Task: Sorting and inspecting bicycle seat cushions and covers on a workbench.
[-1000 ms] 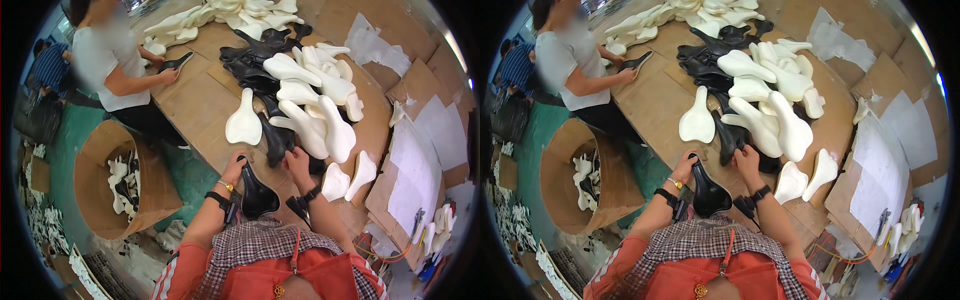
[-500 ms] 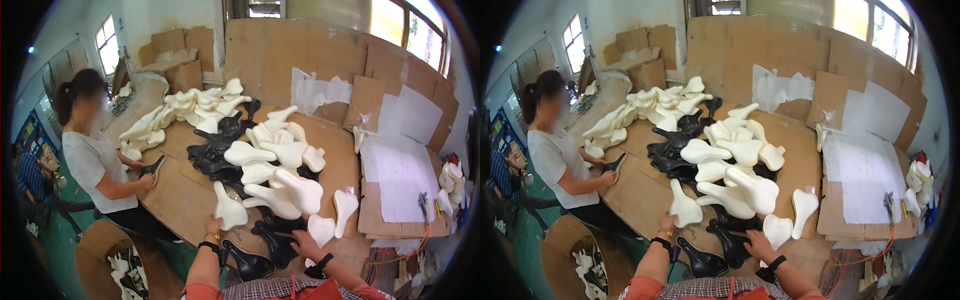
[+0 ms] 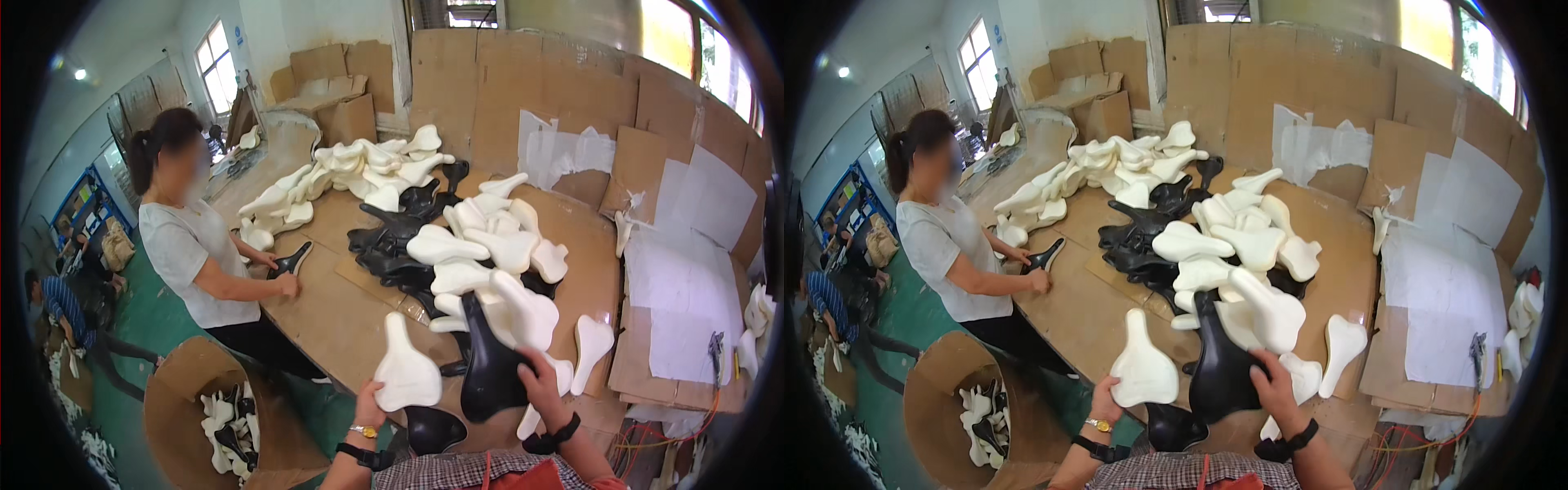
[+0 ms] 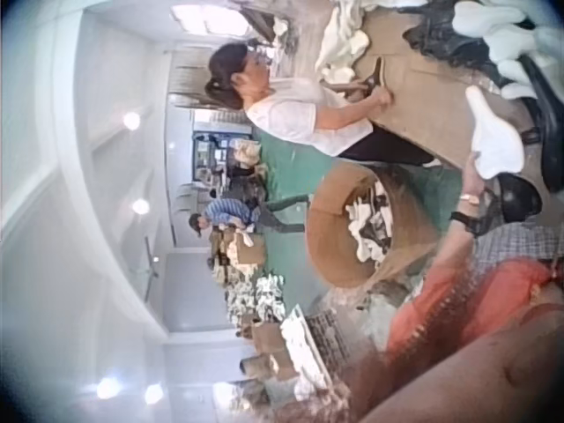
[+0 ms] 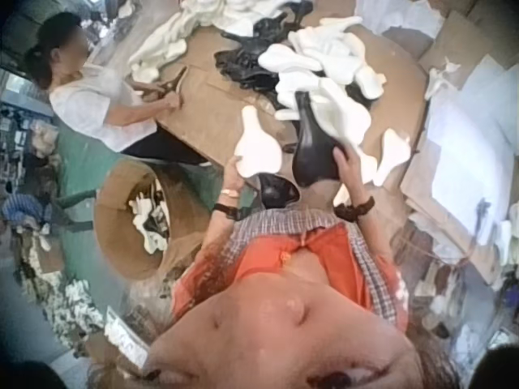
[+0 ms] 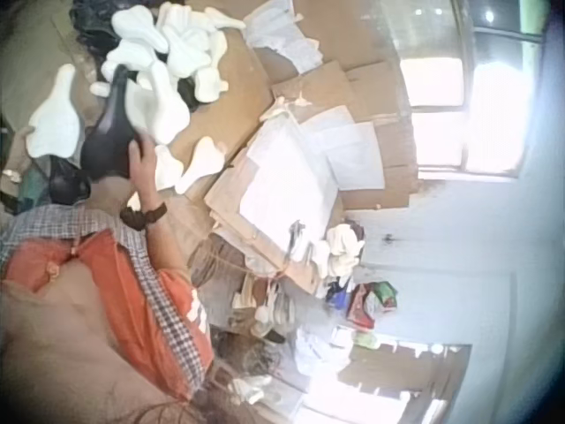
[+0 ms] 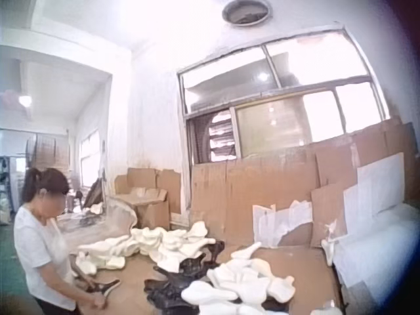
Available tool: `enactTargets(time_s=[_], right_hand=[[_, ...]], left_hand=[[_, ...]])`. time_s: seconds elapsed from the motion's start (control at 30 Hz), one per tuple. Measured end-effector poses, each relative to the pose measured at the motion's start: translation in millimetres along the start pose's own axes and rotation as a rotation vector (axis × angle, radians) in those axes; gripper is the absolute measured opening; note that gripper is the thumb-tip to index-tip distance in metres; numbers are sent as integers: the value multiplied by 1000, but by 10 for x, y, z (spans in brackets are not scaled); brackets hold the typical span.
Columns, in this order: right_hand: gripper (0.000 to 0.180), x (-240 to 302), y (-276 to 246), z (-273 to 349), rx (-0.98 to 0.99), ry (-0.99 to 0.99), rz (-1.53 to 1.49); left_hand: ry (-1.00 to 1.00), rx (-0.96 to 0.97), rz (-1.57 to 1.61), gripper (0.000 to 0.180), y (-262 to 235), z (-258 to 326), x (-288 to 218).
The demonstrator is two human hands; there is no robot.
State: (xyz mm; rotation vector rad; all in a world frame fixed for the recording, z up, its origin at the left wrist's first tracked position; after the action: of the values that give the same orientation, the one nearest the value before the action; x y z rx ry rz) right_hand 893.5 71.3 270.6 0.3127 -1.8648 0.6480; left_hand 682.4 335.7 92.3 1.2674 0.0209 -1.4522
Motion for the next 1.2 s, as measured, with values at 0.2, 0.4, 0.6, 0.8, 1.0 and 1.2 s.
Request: enactTargets(time_s=[0.2, 0.4, 0.6, 0.8, 1.0, 1.2], right_hand=[[30, -87, 376, -1, -151, 38, -406], [27, -22, 553, 95, -74, -65, -204], [27, 131, 717, -25, -29, -162, -122], [27, -88, 795, 3, 19, -126, -146], [27, -33, 797, 170, -84, -158, -20], [26, 62, 686, 163, -152, -167, -21]], left_hand=[[12, 250, 4, 41, 1127, 453, 250], [9, 238, 55, 42, 1225, 512, 291], [-80, 226, 116, 43, 1292, 554, 108], [-77, 279, 98, 47, 1244, 526, 114], [-4, 210, 57, 46, 1134, 556, 181], [79, 187, 60, 46, 1228, 553, 130]])
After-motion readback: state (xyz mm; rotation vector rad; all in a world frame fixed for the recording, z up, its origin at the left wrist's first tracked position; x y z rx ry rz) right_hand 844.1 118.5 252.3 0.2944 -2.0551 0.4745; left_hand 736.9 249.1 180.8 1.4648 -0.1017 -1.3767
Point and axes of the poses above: each hand's wrist, its own z-axis away from the middle knuckle, its own y-axis out of the palm, x = y × z, the point moved 8 cm from there along -z, towards the middle knuckle, and after that the axes turned 1 degree about -z, right-handed, at the moved point
